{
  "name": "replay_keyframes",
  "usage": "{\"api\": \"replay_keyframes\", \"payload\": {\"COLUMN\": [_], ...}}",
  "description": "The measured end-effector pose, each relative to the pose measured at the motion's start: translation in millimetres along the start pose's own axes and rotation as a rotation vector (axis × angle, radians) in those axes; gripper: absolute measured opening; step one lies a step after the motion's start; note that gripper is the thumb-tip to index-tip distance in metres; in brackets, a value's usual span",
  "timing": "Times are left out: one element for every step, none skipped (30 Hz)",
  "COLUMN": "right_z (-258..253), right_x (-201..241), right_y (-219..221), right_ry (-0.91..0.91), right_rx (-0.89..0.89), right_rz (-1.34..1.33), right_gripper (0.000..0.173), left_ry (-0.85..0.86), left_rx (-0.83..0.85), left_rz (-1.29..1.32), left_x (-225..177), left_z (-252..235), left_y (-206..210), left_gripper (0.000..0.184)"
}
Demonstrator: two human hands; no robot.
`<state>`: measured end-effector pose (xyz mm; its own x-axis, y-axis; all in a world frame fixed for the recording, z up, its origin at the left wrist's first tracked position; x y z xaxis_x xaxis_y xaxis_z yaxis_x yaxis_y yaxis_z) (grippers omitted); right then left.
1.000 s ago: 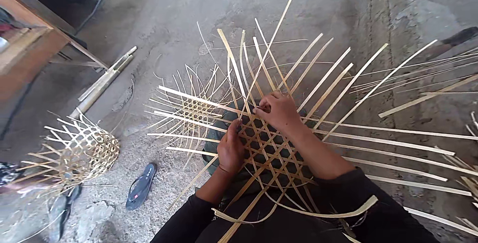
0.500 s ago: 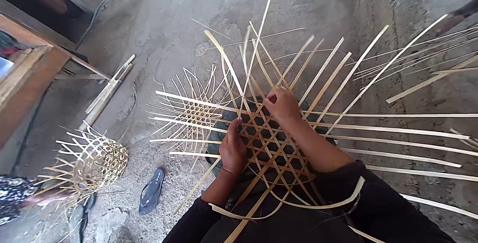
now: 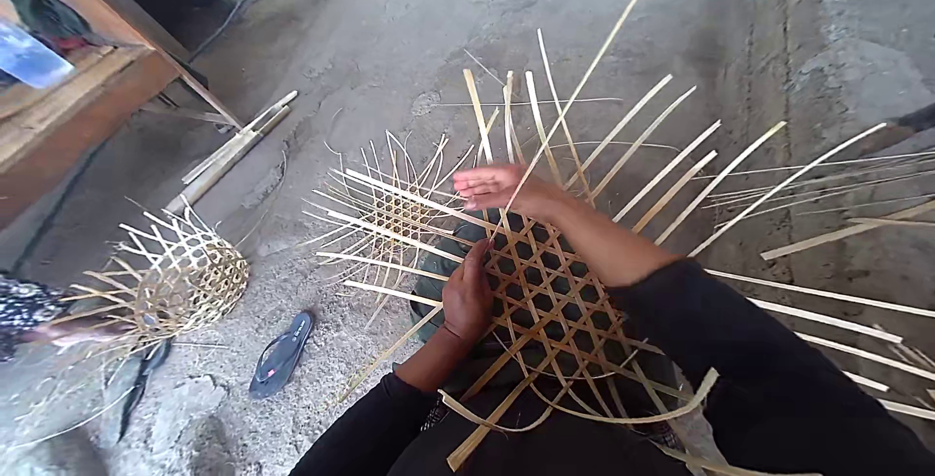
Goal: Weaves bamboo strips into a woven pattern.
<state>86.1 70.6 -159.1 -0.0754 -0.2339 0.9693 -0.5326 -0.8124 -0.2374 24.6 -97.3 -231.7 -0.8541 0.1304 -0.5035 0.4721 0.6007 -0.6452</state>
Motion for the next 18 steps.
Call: {"api": "replay_keyframes", "payload": {"right_z": [-11.6, -20.3, -27.0, -31.6, -35.5, -37.7, -38.6, -38.4, -37.4, -34.7, -31.1, -27.3, -26.4, -25.6, -24.7, -23.3, -22.0, -21.5], "right_x": [-1.0, 2.2, 7.8, 15.1, 20.8, 25.1, 27.6, 29.5, 31.3, 34.4, 40.7, 49.0, 34.7, 19.9, 11.9, 11.8, 13.6, 12.0], "right_y": [7.7, 16.2, 23.8, 29.2, 31.6, 32.0, 30.8, 28.1, 25.0, 23.9, 26.9, 33.6, 34.8, 36.5, 38.0, 39.3, 39.4, 38.5], "right_ry": [0.027, 0.083, 0.150, 0.195, 0.203, 0.200, 0.191, 0.166, 0.145, 0.189, 0.333, 0.535, 0.428, 0.295, 0.243, 0.236, 0.236, 0.214], "right_rx": [0.052, 0.095, 0.128, 0.152, 0.158, 0.156, 0.146, 0.131, 0.115, 0.119, 0.160, 0.226, 0.317, 0.404, 0.470, 0.499, 0.505, 0.487], "right_rz": [0.104, 0.217, 0.324, 0.411, 0.465, 0.489, 0.500, 0.519, 0.529, 0.523, 0.507, 0.468, 0.418, 0.370, 0.329, 0.313, 0.302, 0.283], "right_gripper": [0.059, 0.064, 0.069, 0.075, 0.080, 0.083, 0.085, 0.087, 0.088, 0.088, 0.086, 0.081, 0.073, 0.057, 0.046, 0.036, 0.030, 0.027], "left_ry": [0.000, -0.001, -0.003, -0.004, -0.005, -0.007, -0.009, -0.012, -0.013, -0.017, -0.020, -0.021, -0.020, -0.017, -0.014, -0.011, -0.004, 0.003], "left_rx": [-0.008, -0.014, -0.017, -0.020, -0.021, -0.023, -0.024, -0.021, -0.019, -0.012, -0.010, -0.010, -0.017, -0.028, -0.033, -0.040, -0.053, -0.058], "left_rz": [0.003, 0.003, 0.002, 0.001, 0.001, 0.003, 0.003, 0.002, 0.003, 0.004, 0.008, 0.012, 0.024, 0.042, 0.061, 0.075, 0.080, 0.079], "left_x": [-0.4, -0.7, -1.2, -1.6, -1.7, -1.6, -1.6, -1.5, -1.2, -1.2, -0.9, -0.6, -0.2, -0.1, 0.2, 0.4, 0.3, 0.2], "left_z": [-0.3, -0.3, -0.5, -0.9, -1.1, -1.1, -1.1, -1.3, -1.6, -1.6, -1.2, -0.8, -0.9, -1.5, -2.3, -2.9, -3.3, -3.2], "left_y": [-0.8, -1.8, -2.9, -3.9, -4.6, -5.2, -5.7, -5.8, -5.2, -4.1, -2.9, -2.2, -1.8, -2.0, -2.6, -3.1, -3.8, -4.3], "left_gripper": [0.035, 0.035, 0.035, 0.035, 0.035, 0.035, 0.035, 0.035, 0.035, 0.035, 0.035, 0.035, 0.035, 0.035, 0.036, 0.036, 0.035, 0.033]}}
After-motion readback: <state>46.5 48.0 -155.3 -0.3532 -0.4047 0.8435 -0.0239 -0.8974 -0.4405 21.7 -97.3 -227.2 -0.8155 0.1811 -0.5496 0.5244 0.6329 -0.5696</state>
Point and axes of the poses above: each hand's wrist, its own z-axis away from the middle knuckle, its own y-axis out of the palm, x = y × z, the point moved 5 cm from there along -z, towards the middle knuckle
